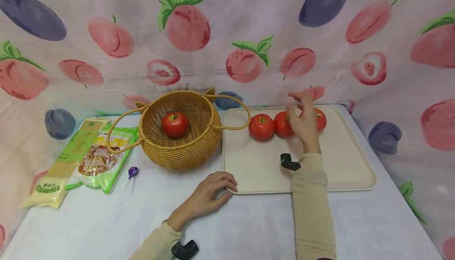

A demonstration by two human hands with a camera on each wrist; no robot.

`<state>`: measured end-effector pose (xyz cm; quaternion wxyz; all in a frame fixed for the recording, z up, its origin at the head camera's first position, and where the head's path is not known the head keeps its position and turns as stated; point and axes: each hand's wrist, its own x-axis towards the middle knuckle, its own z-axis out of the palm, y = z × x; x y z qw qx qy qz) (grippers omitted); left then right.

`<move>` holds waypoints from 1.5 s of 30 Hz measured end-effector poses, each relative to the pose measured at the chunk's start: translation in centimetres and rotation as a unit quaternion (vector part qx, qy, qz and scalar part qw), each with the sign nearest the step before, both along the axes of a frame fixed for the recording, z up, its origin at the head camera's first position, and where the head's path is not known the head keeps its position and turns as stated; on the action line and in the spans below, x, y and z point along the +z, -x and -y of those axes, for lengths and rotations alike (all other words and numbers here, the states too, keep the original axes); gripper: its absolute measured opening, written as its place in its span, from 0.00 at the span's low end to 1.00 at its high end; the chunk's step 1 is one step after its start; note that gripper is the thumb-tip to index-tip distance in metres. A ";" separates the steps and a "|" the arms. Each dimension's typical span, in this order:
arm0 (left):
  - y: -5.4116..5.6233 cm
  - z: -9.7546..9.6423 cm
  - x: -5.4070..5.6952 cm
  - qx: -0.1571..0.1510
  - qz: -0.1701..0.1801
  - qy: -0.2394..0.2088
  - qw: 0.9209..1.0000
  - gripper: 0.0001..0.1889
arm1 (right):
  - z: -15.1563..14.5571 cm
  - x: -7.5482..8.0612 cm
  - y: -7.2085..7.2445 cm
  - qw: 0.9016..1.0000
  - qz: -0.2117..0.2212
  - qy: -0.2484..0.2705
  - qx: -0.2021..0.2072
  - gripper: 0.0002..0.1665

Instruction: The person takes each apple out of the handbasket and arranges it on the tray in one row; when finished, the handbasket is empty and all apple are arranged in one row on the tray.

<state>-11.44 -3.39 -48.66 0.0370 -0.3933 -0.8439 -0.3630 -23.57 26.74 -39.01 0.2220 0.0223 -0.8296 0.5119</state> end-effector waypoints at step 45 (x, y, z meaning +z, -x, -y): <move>0.2 0.3 -0.2 -0.002 0.006 0.011 1.000 0.05 | 12.7 0.4 1.5 0.921 -0.099 -0.130 0.355 0.15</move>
